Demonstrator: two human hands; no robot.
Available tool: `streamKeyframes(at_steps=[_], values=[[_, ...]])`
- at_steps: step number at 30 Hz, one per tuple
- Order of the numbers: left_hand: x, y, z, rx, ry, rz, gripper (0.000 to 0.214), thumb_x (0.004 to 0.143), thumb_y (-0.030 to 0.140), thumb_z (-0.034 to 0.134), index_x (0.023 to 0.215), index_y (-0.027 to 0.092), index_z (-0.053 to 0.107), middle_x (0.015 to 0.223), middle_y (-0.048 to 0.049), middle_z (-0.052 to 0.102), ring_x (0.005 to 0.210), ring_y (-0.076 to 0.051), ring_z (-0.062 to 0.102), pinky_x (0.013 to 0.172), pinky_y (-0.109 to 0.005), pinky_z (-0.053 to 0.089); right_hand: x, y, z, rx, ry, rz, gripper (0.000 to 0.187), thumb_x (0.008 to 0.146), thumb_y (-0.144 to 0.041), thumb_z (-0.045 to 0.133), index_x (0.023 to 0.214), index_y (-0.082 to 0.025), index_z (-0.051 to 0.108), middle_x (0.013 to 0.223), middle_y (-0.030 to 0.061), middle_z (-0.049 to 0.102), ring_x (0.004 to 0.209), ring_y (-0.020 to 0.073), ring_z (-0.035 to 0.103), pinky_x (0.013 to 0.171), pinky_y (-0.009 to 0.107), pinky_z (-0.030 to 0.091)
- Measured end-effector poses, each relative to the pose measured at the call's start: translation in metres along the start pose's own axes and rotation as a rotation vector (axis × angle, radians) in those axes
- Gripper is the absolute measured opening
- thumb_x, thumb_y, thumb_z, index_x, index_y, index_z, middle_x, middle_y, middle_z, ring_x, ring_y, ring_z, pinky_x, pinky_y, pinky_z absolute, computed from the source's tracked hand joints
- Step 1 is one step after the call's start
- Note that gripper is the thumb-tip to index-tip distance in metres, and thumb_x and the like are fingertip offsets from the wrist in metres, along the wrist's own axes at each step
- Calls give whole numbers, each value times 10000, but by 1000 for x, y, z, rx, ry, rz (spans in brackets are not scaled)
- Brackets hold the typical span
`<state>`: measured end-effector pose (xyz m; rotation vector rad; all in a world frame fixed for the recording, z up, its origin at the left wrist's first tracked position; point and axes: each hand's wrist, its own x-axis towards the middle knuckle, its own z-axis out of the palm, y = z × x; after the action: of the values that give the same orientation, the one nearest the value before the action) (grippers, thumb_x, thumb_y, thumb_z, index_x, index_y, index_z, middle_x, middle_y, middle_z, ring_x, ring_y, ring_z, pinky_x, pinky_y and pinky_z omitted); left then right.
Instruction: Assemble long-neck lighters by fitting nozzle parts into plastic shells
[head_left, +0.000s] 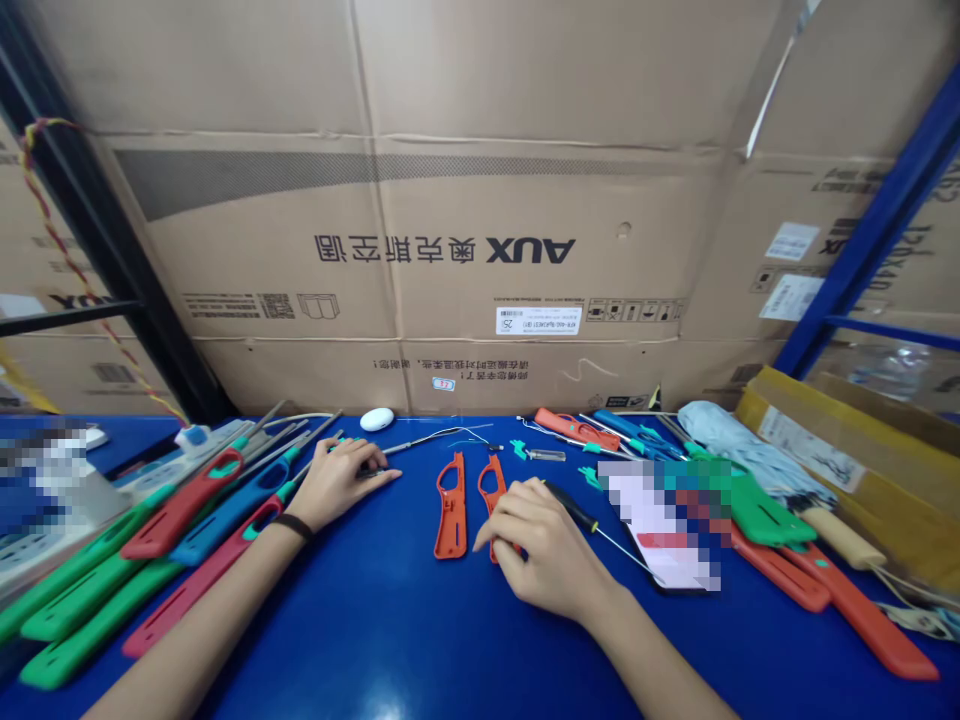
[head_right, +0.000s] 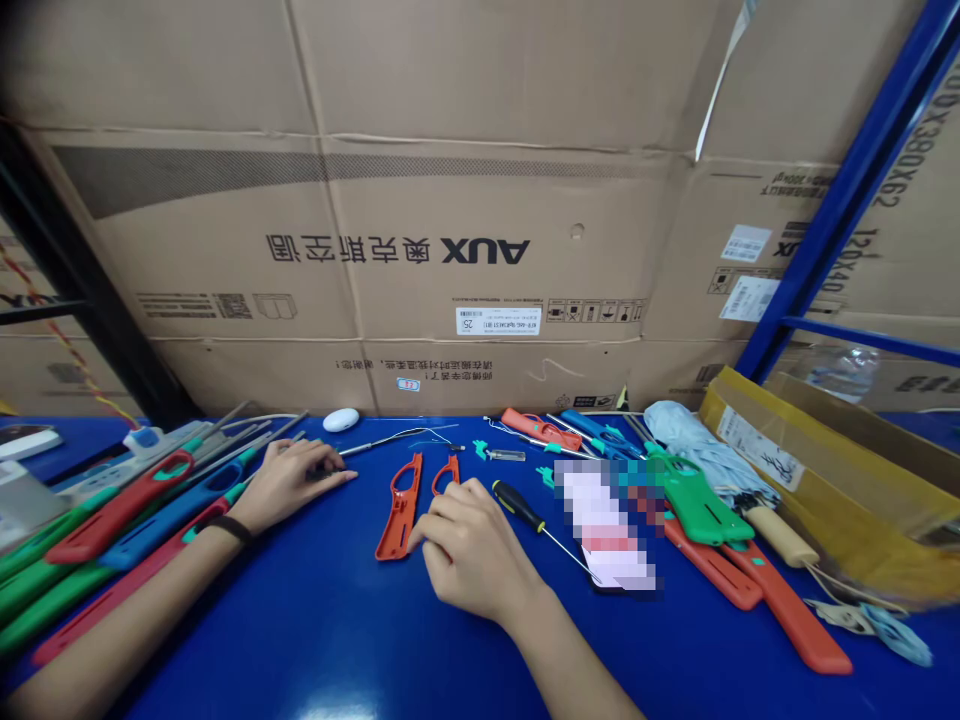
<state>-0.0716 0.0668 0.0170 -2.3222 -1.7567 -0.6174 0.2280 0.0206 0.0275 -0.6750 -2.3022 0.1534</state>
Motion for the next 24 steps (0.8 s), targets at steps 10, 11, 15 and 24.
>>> streamKeyframes(at_steps=[10,11,15,24], values=[[2,17,-9,-103,-193,92,459,701,642,596,925,241,622,794,8,651,776,-208,598,802,-357,303,-1,-12,14,120,-291,93,292,828,-171,515,1084,-233,638,1035,12,680,990,157,565,958,315,334],[2,16,-12,-106,-218,78,480,684,650,606,938,243,624,791,7,652,776,-211,600,798,-356,308,-1,-14,14,136,-306,90,301,828,-175,516,1097,-241,635,1046,8,682,990,156,574,966,319,333],[2,13,-14,-103,-222,44,446,751,638,532,910,234,633,740,7,649,719,-190,601,786,-350,335,-3,-23,14,296,-330,28,386,819,-129,506,1154,-293,606,1111,-34,675,1025,113,595,981,276,353],[2,-2,-5,-9,-30,14,362,867,515,419,865,240,654,824,-31,686,817,-220,608,843,-389,348,-1,-18,16,211,-266,100,341,884,-268,520,1222,-254,561,1271,28,580,1223,163,473,1092,374,276]])
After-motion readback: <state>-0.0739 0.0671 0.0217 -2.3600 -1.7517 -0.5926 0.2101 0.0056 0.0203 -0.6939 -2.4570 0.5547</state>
